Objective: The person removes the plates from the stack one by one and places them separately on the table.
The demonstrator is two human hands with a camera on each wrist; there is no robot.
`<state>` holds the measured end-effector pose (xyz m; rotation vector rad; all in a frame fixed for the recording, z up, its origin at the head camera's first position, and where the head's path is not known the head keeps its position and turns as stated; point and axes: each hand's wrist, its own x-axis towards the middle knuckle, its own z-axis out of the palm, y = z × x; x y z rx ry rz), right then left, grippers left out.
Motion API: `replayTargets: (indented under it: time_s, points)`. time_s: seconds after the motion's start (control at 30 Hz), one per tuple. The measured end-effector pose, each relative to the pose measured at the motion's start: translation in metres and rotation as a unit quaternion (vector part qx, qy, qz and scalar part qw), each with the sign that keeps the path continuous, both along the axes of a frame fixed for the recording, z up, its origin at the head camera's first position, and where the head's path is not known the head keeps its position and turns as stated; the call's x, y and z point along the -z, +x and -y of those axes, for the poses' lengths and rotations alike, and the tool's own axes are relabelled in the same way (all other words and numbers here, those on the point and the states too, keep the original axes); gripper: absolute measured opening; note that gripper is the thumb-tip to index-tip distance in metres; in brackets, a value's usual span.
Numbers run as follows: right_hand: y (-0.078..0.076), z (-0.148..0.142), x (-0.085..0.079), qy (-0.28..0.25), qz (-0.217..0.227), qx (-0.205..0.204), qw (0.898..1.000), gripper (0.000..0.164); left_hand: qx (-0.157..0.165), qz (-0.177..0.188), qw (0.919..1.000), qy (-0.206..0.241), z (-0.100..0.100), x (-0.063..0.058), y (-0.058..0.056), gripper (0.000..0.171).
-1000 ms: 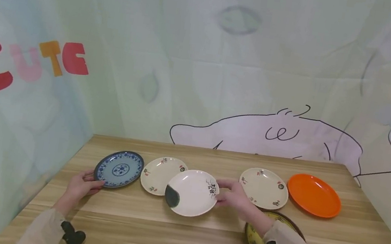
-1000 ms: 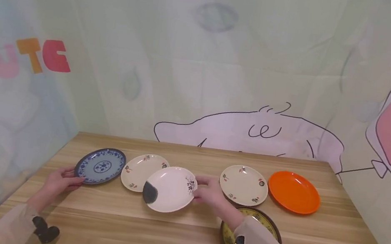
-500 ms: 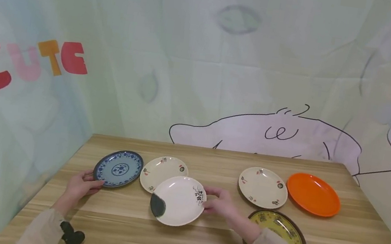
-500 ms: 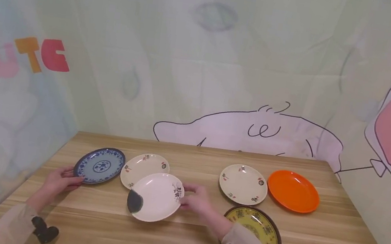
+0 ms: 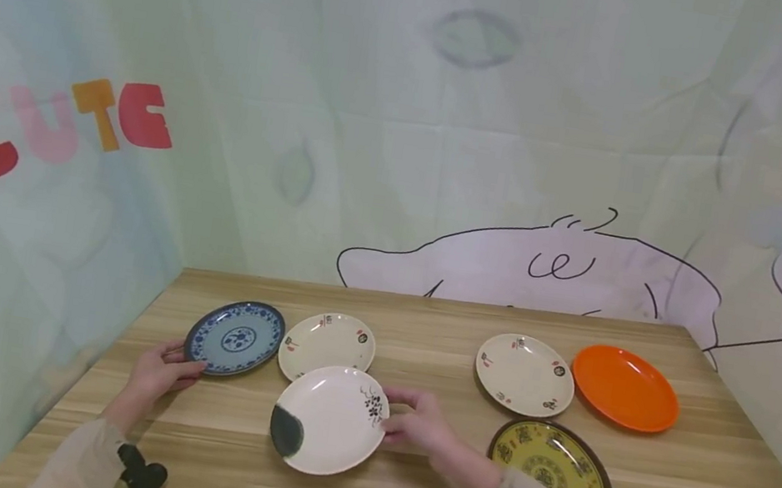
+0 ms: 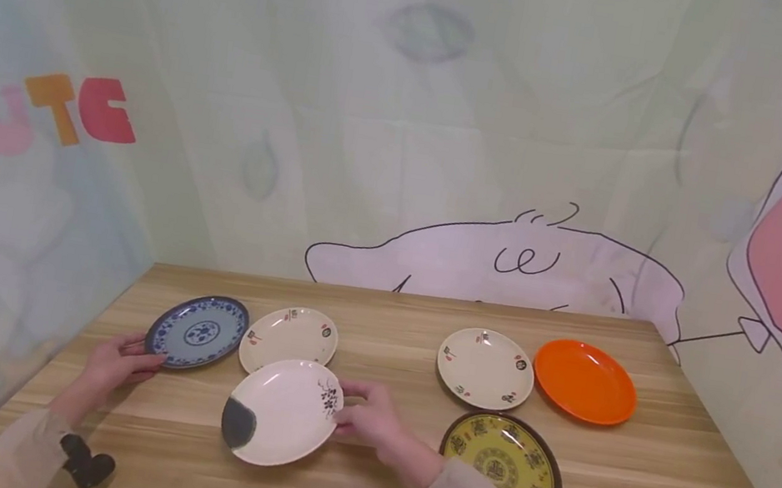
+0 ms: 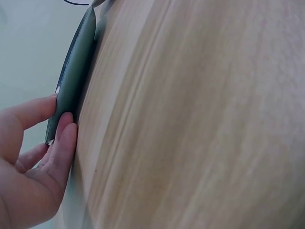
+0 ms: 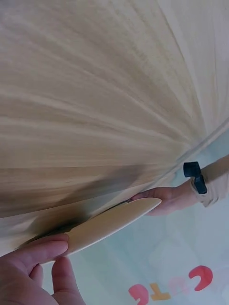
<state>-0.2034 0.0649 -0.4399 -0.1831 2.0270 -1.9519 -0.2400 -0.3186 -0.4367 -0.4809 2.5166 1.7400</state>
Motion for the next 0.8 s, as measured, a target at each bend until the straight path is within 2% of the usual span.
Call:
replayTargets:
  time_s: [0.17,0.8]
  points:
    - [0.005,0.008,0.0,-0.005,0.014,-0.006,1.0,0.05,0.0,0.002,1.0,-0.008,0.0,-0.001,0.0,0.078]
    - [0.017,0.026,0.009,-0.007,0.002,-0.03,1.0,0.052,0.0,0.002,1.0,0.003,-0.001,-0.001,0.001,0.078]
